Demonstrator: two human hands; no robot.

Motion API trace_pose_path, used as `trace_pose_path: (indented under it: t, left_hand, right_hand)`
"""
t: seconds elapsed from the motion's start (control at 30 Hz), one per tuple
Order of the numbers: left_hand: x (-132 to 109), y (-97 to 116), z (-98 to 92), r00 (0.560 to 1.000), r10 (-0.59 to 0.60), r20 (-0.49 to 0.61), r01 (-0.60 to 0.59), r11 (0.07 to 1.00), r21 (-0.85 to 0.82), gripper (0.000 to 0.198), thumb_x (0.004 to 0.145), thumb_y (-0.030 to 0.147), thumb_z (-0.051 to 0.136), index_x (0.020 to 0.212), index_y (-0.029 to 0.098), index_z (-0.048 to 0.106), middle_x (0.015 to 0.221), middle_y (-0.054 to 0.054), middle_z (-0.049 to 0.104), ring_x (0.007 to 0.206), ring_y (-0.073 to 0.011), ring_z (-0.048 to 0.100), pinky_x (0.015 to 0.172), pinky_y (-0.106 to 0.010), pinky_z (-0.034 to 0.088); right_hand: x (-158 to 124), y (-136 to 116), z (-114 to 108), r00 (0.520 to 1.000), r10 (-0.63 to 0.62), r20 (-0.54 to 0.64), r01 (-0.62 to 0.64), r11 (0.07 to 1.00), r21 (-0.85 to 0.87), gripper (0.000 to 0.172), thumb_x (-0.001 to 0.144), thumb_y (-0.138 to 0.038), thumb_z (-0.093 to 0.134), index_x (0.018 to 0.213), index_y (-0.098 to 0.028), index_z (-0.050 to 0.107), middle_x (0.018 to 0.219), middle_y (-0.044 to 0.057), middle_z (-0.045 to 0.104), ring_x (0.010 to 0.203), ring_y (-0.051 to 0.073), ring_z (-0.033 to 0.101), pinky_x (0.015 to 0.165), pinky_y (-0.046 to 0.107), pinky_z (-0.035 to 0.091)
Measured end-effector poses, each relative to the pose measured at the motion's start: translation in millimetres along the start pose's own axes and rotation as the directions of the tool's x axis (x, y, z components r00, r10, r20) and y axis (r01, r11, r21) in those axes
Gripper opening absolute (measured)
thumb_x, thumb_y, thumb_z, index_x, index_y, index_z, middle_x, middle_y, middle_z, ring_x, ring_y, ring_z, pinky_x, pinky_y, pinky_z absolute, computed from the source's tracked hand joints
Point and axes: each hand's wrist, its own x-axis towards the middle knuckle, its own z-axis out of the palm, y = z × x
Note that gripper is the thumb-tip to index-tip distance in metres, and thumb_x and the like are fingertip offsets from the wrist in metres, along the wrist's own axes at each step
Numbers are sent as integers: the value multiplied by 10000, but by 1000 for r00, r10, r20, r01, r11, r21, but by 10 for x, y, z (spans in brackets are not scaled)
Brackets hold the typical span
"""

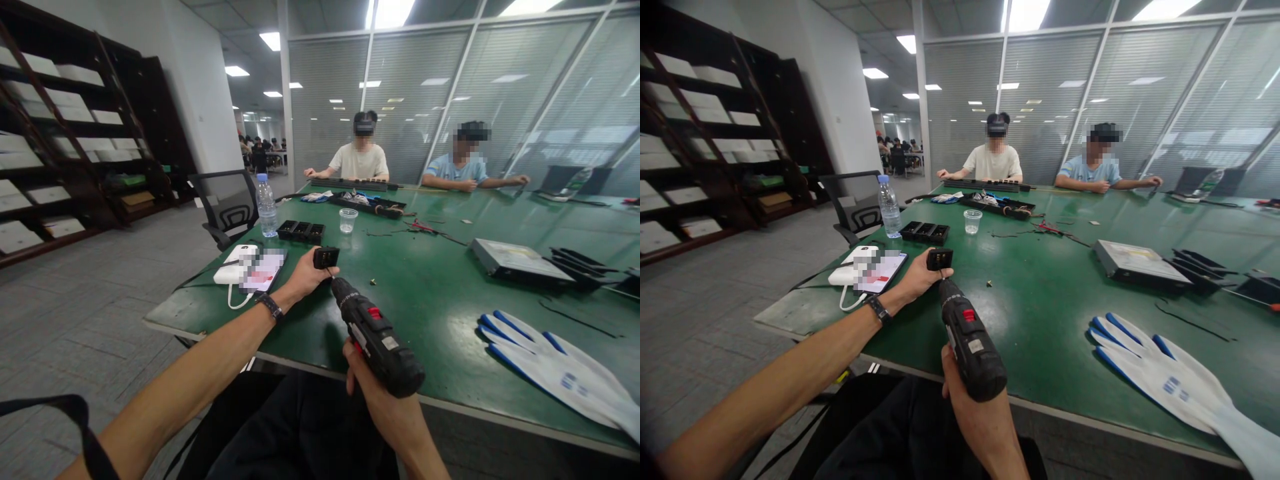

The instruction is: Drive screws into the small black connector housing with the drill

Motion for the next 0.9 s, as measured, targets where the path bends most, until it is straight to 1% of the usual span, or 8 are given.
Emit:
trace_pose_path:
  t: [0.2,0.37,0.5,0.6,0.77,0.9]
  left_hand:
    - [17,-53,-11,1000,12,-2,-12,1000,4,452,667,361,855,984,153,609,884,-7,603,823,-155,539,765,-277,442]
    - [28,-59,-11,1000,-12,-5,12,1000,6,459,653,356,861,979,159,606,874,-5,610,827,-157,544,772,-276,446]
    - [23,-50,-3,1000,-5,-11,5,1000,-3,458,651,354,865,975,156,608,873,0,610,818,-152,544,777,-276,447]
    - [11,-44,6,1000,3,-13,-3,1000,-6,440,662,338,860,971,152,609,864,1,606,812,-149,543,760,-268,444]
    - [0,-20,9,1000,0,-23,1,1000,14,453,654,348,859,976,151,609,869,1,604,803,-147,539,752,-269,444]
    - [-8,32,20,1000,12,-18,-11,999,33,446,658,363,852,973,151,617,867,-6,611,804,-152,542,756,-274,443]
  right_hand:
    - [18,-3,-35,1000,-4,19,4,999,-35,481,960,-516,547,579,-223,541,549,-5,570,525,146,550,586,288,452]
    - [46,18,-61,996,-7,91,8,1000,-15,428,963,-512,545,673,-210,636,580,11,614,559,165,596,591,288,474]
    - [33,25,-27,1000,0,24,-1,1000,8,433,955,-529,552,662,-217,613,557,-3,586,549,162,577,592,288,465]
    - [15,22,-8,1000,-11,6,11,1000,6,440,953,-526,554,635,-222,579,551,-9,574,530,154,561,574,282,459]
    - [16,17,-18,1000,-1,25,1,1000,8,435,958,-515,550,637,-222,568,567,-2,590,534,154,578,568,277,467]
    - [20,-59,-46,998,3,67,-5,1000,26,429,976,-481,533,635,-221,555,566,-7,574,533,146,575,572,271,485]
